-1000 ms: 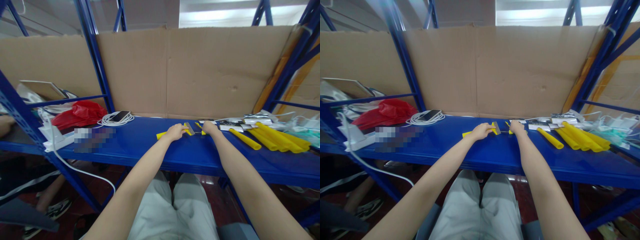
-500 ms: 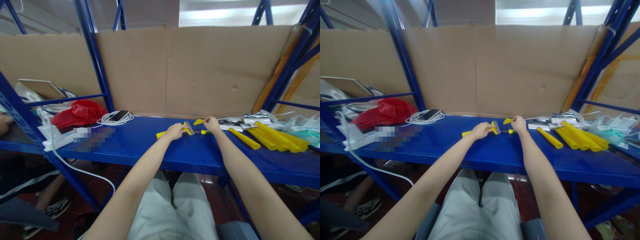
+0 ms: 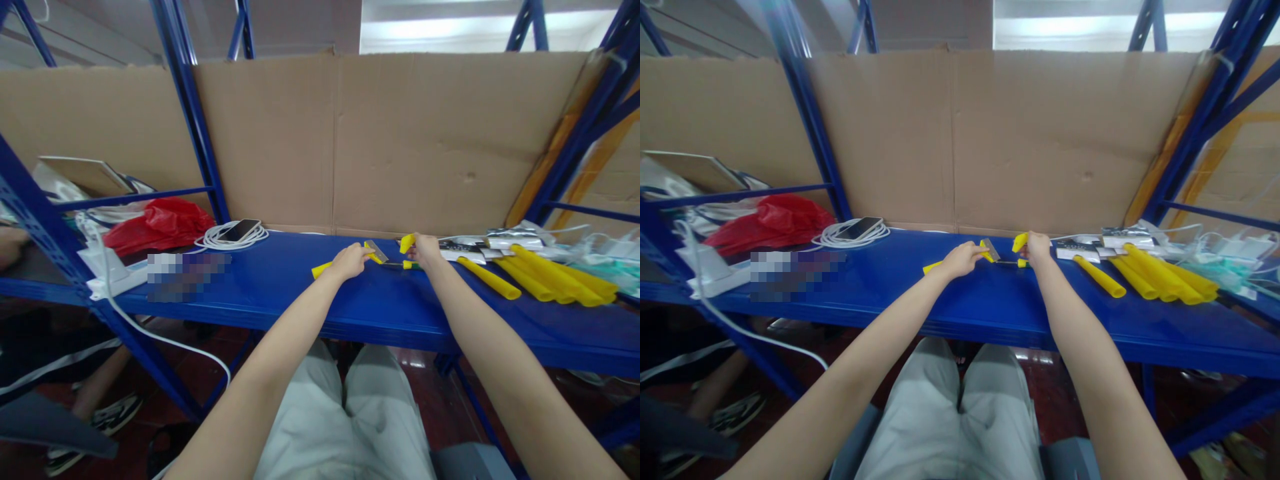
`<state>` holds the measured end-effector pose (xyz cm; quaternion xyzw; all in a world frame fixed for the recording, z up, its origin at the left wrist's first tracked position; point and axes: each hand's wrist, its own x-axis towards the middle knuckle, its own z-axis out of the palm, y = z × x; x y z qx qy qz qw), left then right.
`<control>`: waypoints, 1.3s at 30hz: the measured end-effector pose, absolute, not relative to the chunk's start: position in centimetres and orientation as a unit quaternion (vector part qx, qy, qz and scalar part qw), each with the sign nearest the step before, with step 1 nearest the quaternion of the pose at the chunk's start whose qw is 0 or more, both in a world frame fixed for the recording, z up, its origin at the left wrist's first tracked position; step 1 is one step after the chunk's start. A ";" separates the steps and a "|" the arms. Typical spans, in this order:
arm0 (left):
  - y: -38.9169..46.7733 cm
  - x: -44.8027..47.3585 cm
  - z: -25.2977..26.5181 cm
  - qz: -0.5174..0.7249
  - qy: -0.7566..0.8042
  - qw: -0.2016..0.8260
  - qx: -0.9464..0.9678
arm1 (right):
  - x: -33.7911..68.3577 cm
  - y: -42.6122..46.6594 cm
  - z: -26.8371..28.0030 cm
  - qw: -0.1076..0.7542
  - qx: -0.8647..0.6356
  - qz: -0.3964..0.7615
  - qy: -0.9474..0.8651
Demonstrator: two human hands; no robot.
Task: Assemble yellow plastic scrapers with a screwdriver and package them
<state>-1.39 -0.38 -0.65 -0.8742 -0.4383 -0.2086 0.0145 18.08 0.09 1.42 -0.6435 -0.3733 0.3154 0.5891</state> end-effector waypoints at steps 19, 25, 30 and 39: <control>-0.2 -1.4 -0.8 -0.205 -0.439 0.019 -0.874 | 16.0 -1.4 2.2 0.500 -0.562 0.492 -0.438; -0.2 -1.4 -0.9 -0.206 -0.434 0.022 -0.877 | 16.1 -1.3 2.0 0.515 -0.557 0.493 -0.426; -0.3 -1.5 -0.8 -0.203 -0.435 0.019 -0.877 | 16.1 -1.1 1.9 0.519 -0.556 0.493 -0.423; -0.3 -1.4 -0.8 -0.199 -0.420 0.022 -0.885 | 15.3 -1.5 1.9 0.518 -0.563 0.482 -0.427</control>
